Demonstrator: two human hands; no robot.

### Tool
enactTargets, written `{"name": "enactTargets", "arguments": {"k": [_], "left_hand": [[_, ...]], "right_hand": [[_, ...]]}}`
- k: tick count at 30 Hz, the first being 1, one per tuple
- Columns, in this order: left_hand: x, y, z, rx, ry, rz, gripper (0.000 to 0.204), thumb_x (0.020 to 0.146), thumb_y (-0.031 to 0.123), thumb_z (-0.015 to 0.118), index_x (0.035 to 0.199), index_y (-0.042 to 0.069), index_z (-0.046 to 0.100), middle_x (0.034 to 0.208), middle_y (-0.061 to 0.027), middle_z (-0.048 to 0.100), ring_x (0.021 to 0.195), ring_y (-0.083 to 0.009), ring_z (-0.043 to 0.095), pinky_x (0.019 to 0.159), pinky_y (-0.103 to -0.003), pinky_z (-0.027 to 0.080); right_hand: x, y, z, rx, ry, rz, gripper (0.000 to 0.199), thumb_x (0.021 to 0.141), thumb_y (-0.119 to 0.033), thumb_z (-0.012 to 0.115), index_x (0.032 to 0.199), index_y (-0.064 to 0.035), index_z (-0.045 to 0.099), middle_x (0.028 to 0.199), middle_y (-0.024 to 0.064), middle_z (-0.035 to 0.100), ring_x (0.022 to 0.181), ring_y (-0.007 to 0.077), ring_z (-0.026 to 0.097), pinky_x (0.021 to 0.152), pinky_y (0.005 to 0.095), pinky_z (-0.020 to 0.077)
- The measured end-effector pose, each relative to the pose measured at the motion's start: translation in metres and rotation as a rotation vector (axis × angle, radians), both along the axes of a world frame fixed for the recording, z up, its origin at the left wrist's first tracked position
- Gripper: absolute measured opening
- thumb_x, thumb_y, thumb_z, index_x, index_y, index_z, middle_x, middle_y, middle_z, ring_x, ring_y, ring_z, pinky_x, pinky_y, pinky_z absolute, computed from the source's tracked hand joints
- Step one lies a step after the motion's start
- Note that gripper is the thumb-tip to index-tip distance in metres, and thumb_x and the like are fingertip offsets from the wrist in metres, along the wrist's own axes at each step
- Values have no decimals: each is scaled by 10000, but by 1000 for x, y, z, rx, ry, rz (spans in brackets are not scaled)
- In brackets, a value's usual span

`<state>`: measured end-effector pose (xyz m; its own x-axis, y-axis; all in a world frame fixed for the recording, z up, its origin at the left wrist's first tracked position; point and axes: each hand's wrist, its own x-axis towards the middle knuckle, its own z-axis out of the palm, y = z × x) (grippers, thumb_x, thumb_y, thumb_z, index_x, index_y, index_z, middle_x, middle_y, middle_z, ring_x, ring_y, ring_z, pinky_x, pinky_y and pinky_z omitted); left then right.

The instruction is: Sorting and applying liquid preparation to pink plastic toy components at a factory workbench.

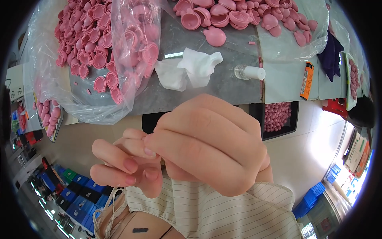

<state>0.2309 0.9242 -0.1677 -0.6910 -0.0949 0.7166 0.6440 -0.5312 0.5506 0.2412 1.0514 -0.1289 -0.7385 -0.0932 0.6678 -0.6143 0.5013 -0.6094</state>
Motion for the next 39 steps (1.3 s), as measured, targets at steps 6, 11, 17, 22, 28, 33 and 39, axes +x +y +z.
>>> {"name": "enactTargets", "arguments": {"k": [6,11,17,22,28,33,39], "left_hand": [[-1,-2,0,27,17,22,339,565,-113,575,786,45,371,861,-140,453,687,-323,634,577,-348,522],[7,-6,9,-127,49,118,334,601,-90,604,775,50,356,851,-110,464,676,-291,640,574,-327,517],[13,-14,5,-266,167,180,359,671,12,674,810,70,348,870,-70,429,711,-237,619,631,-318,473],[12,-8,2,-278,260,139,427,636,36,731,839,85,359,896,-65,384,753,-233,591,686,-341,429],[10,-3,1,-233,238,312,223,745,-40,602,710,28,393,823,-78,529,731,-211,653,667,-292,510],[10,-5,-1,-261,271,283,198,715,-40,617,689,26,432,830,-72,521,741,-202,651,684,-290,502],[9,-3,-8,-233,285,333,190,738,-16,609,690,26,429,848,-70,507,732,-201,650,711,-302,503]], "right_hand": [[-2,2,3,66,38,62,129,759,-121,616,744,1,577,660,75,560,519,179,554,437,243,470],[4,5,6,150,79,14,135,738,-135,636,732,-13,580,654,67,558,508,173,544,427,236,466],[7,0,3,-82,-56,80,139,607,6,617,738,-25,583,649,50,562,505,153,535,422,223,420],[9,1,4,-172,-147,135,160,588,24,598,742,-20,580,652,42,566,520,146,538,444,231,426],[12,4,1,-252,-222,193,115,652,-3,596,765,-20,578,690,47,579,545,144,543,464,232,429],[12,4,1,-299,-281,243,86,685,-28,581,771,-19,578,706,57,580,553,146,546,481,228,428],[11,-1,-5,-348,-279,243,83,685,-24,566,766,-13,583,701,67,578,553,141,543,480,224,420]]}}
